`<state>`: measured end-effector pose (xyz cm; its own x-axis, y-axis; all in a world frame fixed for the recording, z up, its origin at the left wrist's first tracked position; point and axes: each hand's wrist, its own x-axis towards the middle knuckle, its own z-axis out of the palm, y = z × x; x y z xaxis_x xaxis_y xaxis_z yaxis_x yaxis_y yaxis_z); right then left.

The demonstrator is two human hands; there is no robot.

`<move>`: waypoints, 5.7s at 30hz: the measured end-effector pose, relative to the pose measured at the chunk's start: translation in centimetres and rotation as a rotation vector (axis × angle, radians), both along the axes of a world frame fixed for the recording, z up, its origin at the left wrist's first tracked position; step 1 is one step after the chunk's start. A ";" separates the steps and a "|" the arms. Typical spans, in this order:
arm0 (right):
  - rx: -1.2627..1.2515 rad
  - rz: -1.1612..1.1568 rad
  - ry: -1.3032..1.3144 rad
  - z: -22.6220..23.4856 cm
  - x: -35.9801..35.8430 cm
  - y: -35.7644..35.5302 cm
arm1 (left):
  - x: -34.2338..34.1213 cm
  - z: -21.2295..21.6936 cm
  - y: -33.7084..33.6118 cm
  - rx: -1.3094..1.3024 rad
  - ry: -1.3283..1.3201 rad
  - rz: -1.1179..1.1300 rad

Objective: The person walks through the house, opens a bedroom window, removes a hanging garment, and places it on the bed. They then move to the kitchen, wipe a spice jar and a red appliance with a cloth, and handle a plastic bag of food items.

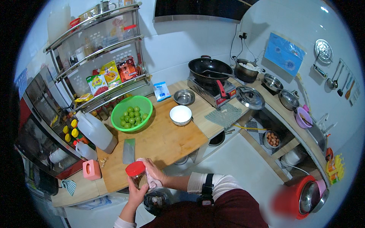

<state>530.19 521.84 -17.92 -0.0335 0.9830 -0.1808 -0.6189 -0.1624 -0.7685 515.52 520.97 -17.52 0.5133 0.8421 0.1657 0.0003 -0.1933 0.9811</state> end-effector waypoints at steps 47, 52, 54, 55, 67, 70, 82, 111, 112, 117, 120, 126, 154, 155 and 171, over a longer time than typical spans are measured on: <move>-0.082 0.324 0.608 2.0 27.4 8.2 | 26.6 7.9 13.4 0.980 0.146 -0.164; -0.006 0.303 0.510 1.3 27.1 9.2 | 26.2 9.3 15.2 0.774 0.160 -0.114; 0.139 0.187 0.170 2.5 27.9 9.5 | 26.2 10.1 15.8 0.603 0.113 -0.149; 0.094 0.104 0.070 3.5 28.0 10.0 | 26.5 10.6 16.0 0.715 0.136 -0.127; 0.039 0.154 -0.205 10.4 29.8 16.4 | 25.1 22.1 28.1 1.133 0.160 0.359; 0.083 0.197 -0.341 8.7 29.7 16.5 | 23.8 25.7 33.8 1.134 0.085 0.621; -0.122 0.145 -0.432 7.3 31.4 16.9 | 25.5 31.9 49.0 0.964 0.085 1.092; -0.313 0.371 -0.463 2.8 23.9 16.2 | 14.4 7.0 32.1 0.810 0.436 0.586; -0.290 0.401 -0.429 2.4 23.6 16.1 | 12.4 5.6 30.7 0.747 0.480 0.568; -0.183 0.588 -0.299 0.9 22.7 14.8 | 2.8 -0.8 23.0 0.251 0.476 0.810; -0.202 0.592 -0.414 0.6 22.1 13.2 | -1.9 -4.4 18.3 -0.080 0.963 0.699; -0.247 0.780 -0.513 1.1 23.0 10.0 | -0.5 -10.0 12.0 -0.194 1.314 0.306; -0.205 0.449 -0.455 -4.8 19.9 4.6 | 10.6 -11.1 12.4 -0.366 0.700 0.047; -0.201 0.434 -0.432 -4.8 19.4 4.7 | 10.1 -10.5 11.3 -0.577 0.605 -0.056; -0.036 0.948 -0.604 -4.7 -11.3 -4.7 | -16.5 -7.1 -10.1 -0.432 0.181 0.109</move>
